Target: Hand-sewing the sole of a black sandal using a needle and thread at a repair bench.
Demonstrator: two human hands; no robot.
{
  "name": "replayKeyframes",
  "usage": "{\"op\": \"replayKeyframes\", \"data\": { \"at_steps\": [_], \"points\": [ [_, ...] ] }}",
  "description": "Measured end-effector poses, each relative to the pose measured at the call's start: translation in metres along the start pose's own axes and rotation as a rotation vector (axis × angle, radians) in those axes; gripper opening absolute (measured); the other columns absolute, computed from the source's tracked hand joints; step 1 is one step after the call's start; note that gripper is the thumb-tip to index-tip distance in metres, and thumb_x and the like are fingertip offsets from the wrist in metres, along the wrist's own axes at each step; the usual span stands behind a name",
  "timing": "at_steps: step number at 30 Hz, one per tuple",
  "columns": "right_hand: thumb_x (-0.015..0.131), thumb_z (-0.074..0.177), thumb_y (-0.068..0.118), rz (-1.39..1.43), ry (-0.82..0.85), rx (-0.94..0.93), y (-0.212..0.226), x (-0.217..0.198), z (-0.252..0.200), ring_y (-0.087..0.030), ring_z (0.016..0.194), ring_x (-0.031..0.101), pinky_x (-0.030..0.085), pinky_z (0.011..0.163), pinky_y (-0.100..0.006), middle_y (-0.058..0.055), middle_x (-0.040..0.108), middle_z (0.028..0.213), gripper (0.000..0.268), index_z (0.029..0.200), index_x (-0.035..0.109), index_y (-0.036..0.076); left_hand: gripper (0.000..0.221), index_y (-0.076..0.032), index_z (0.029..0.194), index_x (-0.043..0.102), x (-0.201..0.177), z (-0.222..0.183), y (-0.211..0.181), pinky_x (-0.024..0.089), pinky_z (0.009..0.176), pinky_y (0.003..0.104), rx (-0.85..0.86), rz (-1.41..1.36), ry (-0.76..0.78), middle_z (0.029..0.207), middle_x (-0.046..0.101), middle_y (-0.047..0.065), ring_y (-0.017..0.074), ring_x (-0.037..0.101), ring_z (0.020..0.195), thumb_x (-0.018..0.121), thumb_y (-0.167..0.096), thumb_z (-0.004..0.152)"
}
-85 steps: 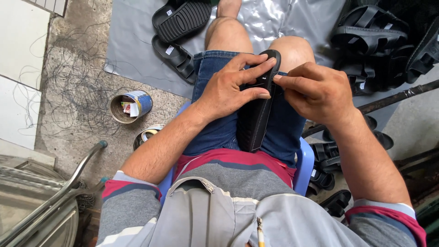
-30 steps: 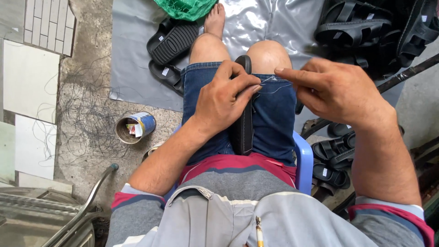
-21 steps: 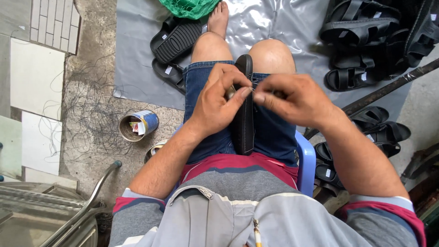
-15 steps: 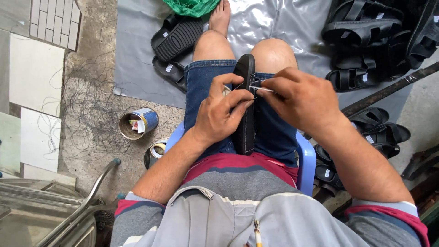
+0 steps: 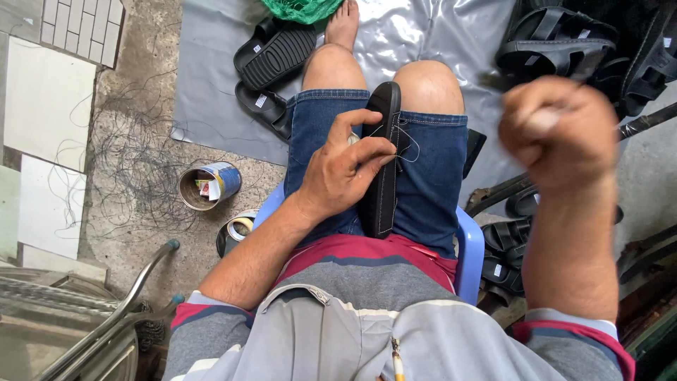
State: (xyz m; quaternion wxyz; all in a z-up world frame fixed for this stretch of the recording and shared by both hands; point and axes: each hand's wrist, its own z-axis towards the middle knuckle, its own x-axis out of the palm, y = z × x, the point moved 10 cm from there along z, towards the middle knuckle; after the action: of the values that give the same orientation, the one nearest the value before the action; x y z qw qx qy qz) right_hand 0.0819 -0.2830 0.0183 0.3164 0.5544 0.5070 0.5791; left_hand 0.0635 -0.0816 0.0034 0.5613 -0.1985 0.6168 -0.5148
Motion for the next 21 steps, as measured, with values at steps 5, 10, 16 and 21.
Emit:
{"op": "replayKeyframes", "data": {
  "at_steps": [5,10,16,21],
  "points": [
    [0.073,0.093,0.001,-1.289,-0.167,-0.389,0.035,0.014,-0.004,-0.029,0.097,0.053,0.043,0.081,-0.036,-0.019,0.058,0.108,0.024,0.113,0.061,-0.005,0.039,-0.019,0.124,0.040,-0.014,0.006,-0.003,0.054,0.062,0.035,-0.043,0.056,0.207,0.126,0.043,0.007,0.0146,0.061,0.066,0.057,-0.023,0.089],
    [0.072,0.081,0.034,-1.366,0.153,-0.362,-0.010,0.074,0.002,-0.021,0.100,0.060,0.053,0.066,-0.037,-0.006,0.056,0.121,0.043,0.118,0.058,0.015,0.036,-0.017,0.127,0.041,-0.014,0.005,0.012,0.050,0.061,0.044,-0.019,0.273,0.251,0.111,0.055,0.006,0.0303,0.061,0.091,0.050,-0.024,0.092],
    [0.071,0.080,0.010,-1.363,0.064,-0.403,-0.010,0.076,0.004,-0.022,0.078,0.064,0.051,0.065,-0.032,0.002,0.060,0.099,0.011,0.089,0.065,0.012,0.023,-0.007,0.112,0.057,-0.024,0.008,0.005,0.052,0.055,0.040,0.001,0.234,0.211,0.078,0.061,0.012,0.0312,0.064,0.066,0.048,-0.017,0.093],
    [0.067,0.086,0.007,-1.215,0.005,-0.423,-0.018,0.061,0.019,-0.027,0.066,0.061,0.049,0.057,-0.035,-0.004,0.057,0.070,0.011,0.095,0.066,0.014,0.014,-0.015,0.100,0.067,-0.026,0.008,-0.013,0.033,0.103,0.040,0.168,-0.223,0.315,0.143,0.030,0.014,0.0343,0.037,0.129,0.057,-0.016,0.091]
  ]
}}
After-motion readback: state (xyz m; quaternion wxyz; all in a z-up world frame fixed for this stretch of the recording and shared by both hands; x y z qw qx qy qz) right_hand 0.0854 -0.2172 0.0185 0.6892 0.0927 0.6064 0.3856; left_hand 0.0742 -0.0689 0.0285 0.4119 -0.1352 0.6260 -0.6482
